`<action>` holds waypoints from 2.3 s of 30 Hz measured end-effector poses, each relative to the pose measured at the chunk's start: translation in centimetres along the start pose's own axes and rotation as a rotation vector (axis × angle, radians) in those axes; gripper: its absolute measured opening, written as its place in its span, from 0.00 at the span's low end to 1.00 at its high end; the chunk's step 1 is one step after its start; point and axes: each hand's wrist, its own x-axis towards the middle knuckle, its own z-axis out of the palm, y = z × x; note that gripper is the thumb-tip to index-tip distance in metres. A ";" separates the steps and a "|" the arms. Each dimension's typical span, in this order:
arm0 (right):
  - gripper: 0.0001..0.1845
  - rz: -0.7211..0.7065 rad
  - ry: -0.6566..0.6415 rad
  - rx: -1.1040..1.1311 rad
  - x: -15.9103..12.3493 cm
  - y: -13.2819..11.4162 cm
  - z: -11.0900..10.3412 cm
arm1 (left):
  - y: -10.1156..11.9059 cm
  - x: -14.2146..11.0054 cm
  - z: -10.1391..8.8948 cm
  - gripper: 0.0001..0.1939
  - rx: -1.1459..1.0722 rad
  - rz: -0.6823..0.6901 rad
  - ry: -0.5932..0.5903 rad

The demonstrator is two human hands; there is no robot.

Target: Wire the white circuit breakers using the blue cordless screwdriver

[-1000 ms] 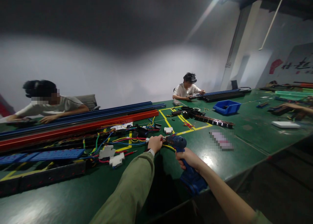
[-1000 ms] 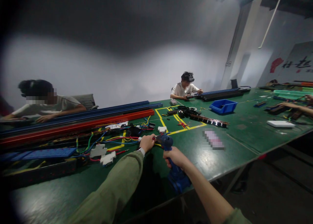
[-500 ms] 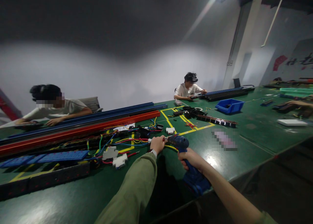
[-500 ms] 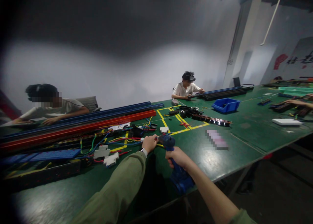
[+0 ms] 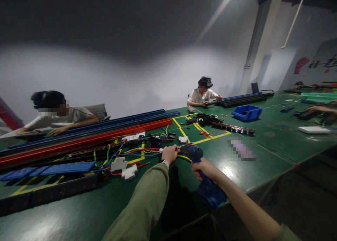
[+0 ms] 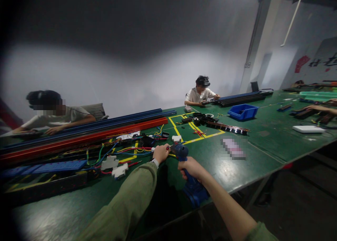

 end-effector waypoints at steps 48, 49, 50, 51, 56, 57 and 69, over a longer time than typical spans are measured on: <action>0.05 -0.005 -0.005 0.040 0.3 0.5 -0.2 | 0.7 -0.2 -1.2 0.13 0.049 -0.046 -0.052; 0.05 -0.005 -0.006 0.037 0.3 0.5 -0.2 | 0.7 -0.2 -1.2 0.13 0.051 -0.044 -0.051; 0.05 -0.006 -0.009 0.035 0.3 0.5 -0.2 | 0.7 -0.2 -1.1 0.13 0.051 -0.040 -0.050; 0.05 -0.008 -0.012 0.034 0.3 0.5 -0.2 | 0.6 -0.2 -1.1 0.13 0.048 -0.036 -0.047; 0.05 -0.017 -0.017 0.036 0.1 0.4 -0.2 | 0.4 -0.1 -0.7 0.15 0.015 -0.023 -0.025; 0.05 -0.020 -0.015 0.034 0.0 0.4 -0.2 | 0.4 0.0 -0.7 0.15 0.011 -0.023 -0.024; 0.06 -0.027 -0.019 0.032 0.0 0.3 -0.1 | 0.3 0.1 -0.5 0.13 0.017 -0.014 -0.028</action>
